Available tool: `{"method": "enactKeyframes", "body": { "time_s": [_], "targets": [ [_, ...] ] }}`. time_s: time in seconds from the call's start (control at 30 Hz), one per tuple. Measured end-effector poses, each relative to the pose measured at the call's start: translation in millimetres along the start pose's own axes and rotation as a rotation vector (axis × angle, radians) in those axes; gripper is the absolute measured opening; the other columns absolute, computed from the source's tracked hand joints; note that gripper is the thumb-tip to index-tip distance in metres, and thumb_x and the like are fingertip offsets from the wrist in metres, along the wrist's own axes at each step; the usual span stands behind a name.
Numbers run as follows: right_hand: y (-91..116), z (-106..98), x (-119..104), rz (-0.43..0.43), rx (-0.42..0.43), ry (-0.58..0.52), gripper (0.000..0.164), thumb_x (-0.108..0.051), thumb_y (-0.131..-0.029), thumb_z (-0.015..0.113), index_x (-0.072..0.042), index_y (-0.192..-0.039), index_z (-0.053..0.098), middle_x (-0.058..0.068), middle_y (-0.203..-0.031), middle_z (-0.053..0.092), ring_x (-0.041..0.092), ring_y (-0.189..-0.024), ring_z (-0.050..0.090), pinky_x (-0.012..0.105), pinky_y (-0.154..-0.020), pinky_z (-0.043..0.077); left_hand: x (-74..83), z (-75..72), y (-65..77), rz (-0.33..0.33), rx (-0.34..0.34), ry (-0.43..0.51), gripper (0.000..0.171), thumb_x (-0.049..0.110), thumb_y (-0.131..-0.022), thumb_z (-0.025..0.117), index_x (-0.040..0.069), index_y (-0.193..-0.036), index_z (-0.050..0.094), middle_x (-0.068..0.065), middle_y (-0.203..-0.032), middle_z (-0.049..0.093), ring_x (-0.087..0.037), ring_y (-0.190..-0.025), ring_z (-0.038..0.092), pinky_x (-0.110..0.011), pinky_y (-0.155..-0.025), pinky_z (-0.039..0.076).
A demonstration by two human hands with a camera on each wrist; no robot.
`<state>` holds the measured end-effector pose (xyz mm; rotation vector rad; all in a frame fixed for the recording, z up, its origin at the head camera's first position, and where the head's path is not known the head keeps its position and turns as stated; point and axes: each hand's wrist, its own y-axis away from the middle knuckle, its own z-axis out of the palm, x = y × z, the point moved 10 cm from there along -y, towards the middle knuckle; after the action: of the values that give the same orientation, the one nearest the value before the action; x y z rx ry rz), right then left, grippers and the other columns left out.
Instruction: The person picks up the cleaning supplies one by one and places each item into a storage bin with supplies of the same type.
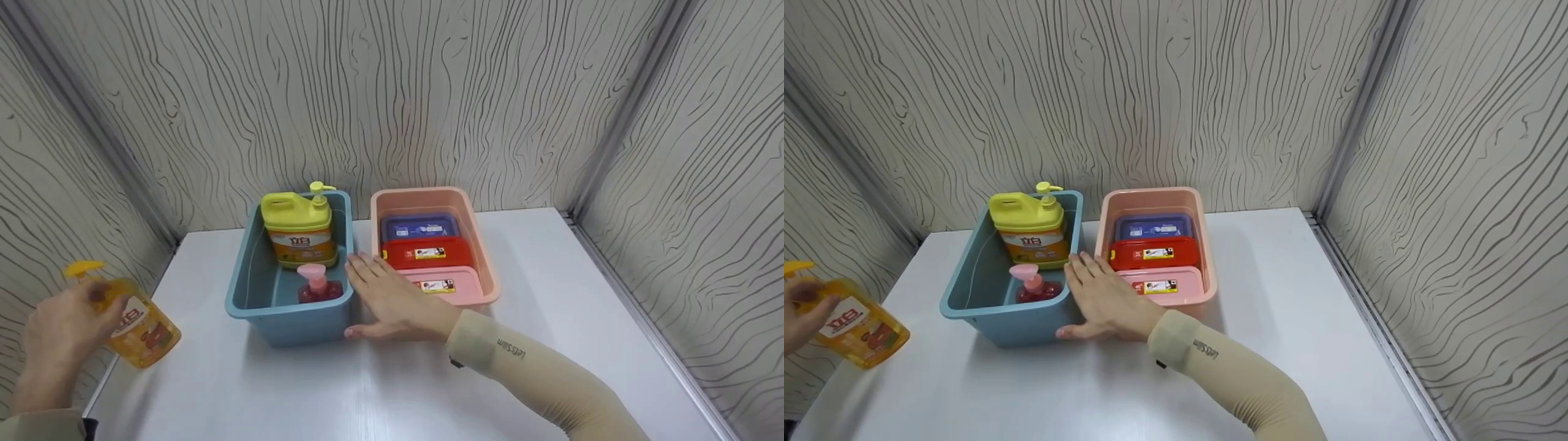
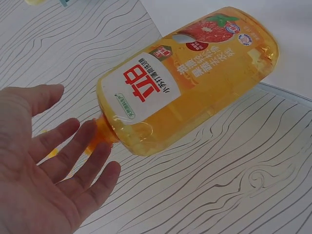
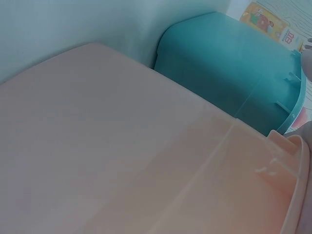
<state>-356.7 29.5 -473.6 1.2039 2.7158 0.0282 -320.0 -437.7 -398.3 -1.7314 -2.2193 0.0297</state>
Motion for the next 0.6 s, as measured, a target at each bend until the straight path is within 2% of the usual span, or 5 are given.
{"method": "enactKeyframes", "body": {
  "time_s": [0.17, 0.23, 0.33, 0.47, 0.6],
  "targets": [
    [0, -2, -2, -0.007, 0.009, 0.026, 0.124, -0.086, -0.095, 0.060, -0.020, -0.183, 0.002, 0.001, -0.193, -0.002, 0.030, -0.181, 0.000, 0.053, -0.147, 0.006, -7.4, -2.8, 3.0, -0.047, 0.083, 0.026, 0.050, 0.023, -0.108, 0.069, -0.014, -0.140, 0.058, -0.045, -0.132, 0.067, -0.052, -0.090, 0.069, -0.045, -0.063, 0.054],
    [1, -2, -2, -0.009, 0.009, 0.029, 0.124, -0.085, -0.095, 0.061, -0.020, -0.183, 0.002, 0.001, -0.193, -0.002, 0.030, -0.181, 0.001, 0.053, -0.147, 0.006, -14.0, 0.0, 3.9, -0.078, 0.115, 0.046, 0.052, 0.024, -0.108, 0.067, -0.014, -0.143, 0.056, -0.045, -0.136, 0.066, -0.054, -0.096, 0.069, -0.050, -0.070, 0.056],
    [1, -1, -2, -0.010, 0.009, 0.034, 0.124, -0.086, -0.095, 0.060, -0.021, -0.183, 0.001, 0.000, -0.193, -0.003, 0.030, -0.181, 0.000, 0.053, -0.147, 0.006, -26.1, 7.6, 4.1, -0.148, 0.137, 0.080, 0.059, 0.023, -0.109, 0.066, -0.013, -0.152, 0.049, -0.046, -0.144, 0.060, -0.059, -0.113, 0.065, -0.063, -0.089, 0.058],
    [1, -1, -2, -0.013, 0.011, 0.046, 0.124, -0.088, -0.095, 0.058, -0.022, -0.183, 0.001, -0.001, -0.193, -0.003, 0.030, -0.181, 0.000, 0.053, -0.147, 0.006, -37.3, 15.5, 2.1, -0.230, 0.123, 0.114, 0.070, 0.025, -0.111, 0.062, -0.010, -0.165, 0.036, -0.046, -0.153, 0.054, -0.062, -0.128, 0.059, -0.072, -0.108, 0.053],
    [0, -1, -2, -0.013, 0.013, 0.048, 0.124, -0.088, -0.095, 0.057, -0.021, -0.183, 0.001, 0.001, -0.193, -0.002, 0.030, -0.181, 0.001, 0.054, -0.147, 0.007, -39.7, 19.5, 0.3, -0.280, 0.071, 0.135, 0.075, 0.032, -0.113, 0.060, -0.008, -0.170, 0.031, -0.046, -0.159, 0.050, -0.064, -0.136, 0.054, -0.074, -0.115, 0.048]
  ]
}}
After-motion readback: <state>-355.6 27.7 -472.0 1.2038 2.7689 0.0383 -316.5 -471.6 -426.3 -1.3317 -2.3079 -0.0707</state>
